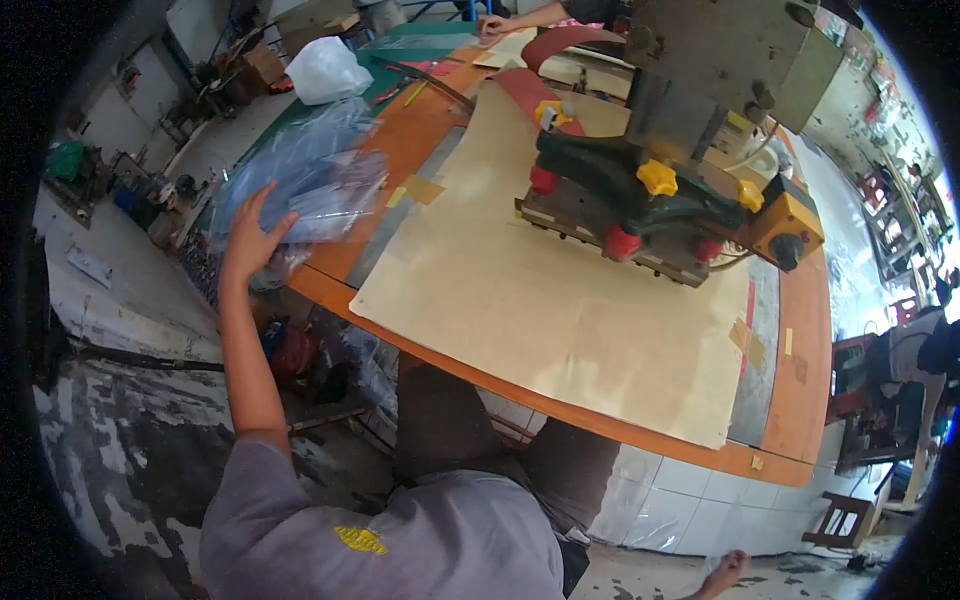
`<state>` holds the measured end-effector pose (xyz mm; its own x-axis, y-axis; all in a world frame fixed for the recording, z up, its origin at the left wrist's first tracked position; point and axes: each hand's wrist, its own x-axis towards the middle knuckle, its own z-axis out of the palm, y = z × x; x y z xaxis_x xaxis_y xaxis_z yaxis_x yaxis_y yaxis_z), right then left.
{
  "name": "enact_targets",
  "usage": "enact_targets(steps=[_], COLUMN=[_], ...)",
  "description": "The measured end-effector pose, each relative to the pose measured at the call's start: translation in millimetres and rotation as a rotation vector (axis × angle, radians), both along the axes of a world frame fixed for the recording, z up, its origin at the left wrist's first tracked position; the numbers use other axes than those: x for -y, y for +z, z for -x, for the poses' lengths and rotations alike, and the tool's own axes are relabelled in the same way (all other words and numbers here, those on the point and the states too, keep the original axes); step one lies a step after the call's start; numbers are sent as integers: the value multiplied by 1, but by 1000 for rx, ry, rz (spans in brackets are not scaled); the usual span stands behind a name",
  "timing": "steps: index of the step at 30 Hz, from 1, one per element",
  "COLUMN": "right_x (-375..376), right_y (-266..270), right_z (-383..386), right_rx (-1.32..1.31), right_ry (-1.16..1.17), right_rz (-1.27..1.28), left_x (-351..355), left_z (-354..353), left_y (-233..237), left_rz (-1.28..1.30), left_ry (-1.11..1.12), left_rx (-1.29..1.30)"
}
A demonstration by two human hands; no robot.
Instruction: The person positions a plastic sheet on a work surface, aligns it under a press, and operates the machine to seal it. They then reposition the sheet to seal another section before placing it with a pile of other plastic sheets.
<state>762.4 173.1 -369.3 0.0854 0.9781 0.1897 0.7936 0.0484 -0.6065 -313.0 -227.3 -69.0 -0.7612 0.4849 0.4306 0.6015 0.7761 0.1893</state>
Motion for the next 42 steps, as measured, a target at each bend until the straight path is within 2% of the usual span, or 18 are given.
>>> enact_targets(steps=[2, 4, 6, 8, 10, 13, 15, 16, 19, 22, 25, 28, 29, 31, 34, 37, 42], right_x=[15, 32, 42, 40, 37, 22, 13, 10, 7, 2, 16, 29, 34, 41, 58, 76, 88], right_y=[-60, -60, -77, -94, -80, -62, -51, -38, -7, 4, 38, 82, 91, 123, 167, 230, 288], right_z=[45, 104, 140, 157, 183, 203, 215, 226, 261, 285, 318, 343, 350, 365, 404, 452, 515], right_rx=[136, -37, -151, -140, -78, -9, 14, 25, 6, -7, -18, 55, 85, 100, 36, 4, -145], right_ry=[56, 11, 100, 213, 238, 260, 308, 330, 388, 444, 475, 557, 577, 626, 714, 849, 1313], right_rz=[-97, 416, 509, 508, 512, 489, 431, 401, 415, 410, 372, 412, 341, 458, 554, 694, 380], left_x=[18, 28, 28, 31, 41, 48, 40, 34, 16, 5, -4, -9, -12, -26, -35, -51, -77], left_z=[14, 23, 0, -10, -4, -6, -15, -21, -13, 0, 8, 12, 9, -17, -58, -77, -124], left_y=[-5, -13, 2, 15, 23, 26, 34, 37, 30, 36, 47, 61, 67, 88, 121, 133, 154], left_rz=[65, 198, 230, 202, 110, 20, -87, -141, -217, -102, -141, -250, -287, -360, -240, -237, -178], left_ry=[-28, -57, -69, -104, -159, -257, -166, -120, -45, -47, -230, -306, -312, -321, -267, -370, -600], left_rx=[129, 243, 198, 248, 389, 241, 164, 126, -212, 137, 339, -182, -259, -411, -253, -163, 89])
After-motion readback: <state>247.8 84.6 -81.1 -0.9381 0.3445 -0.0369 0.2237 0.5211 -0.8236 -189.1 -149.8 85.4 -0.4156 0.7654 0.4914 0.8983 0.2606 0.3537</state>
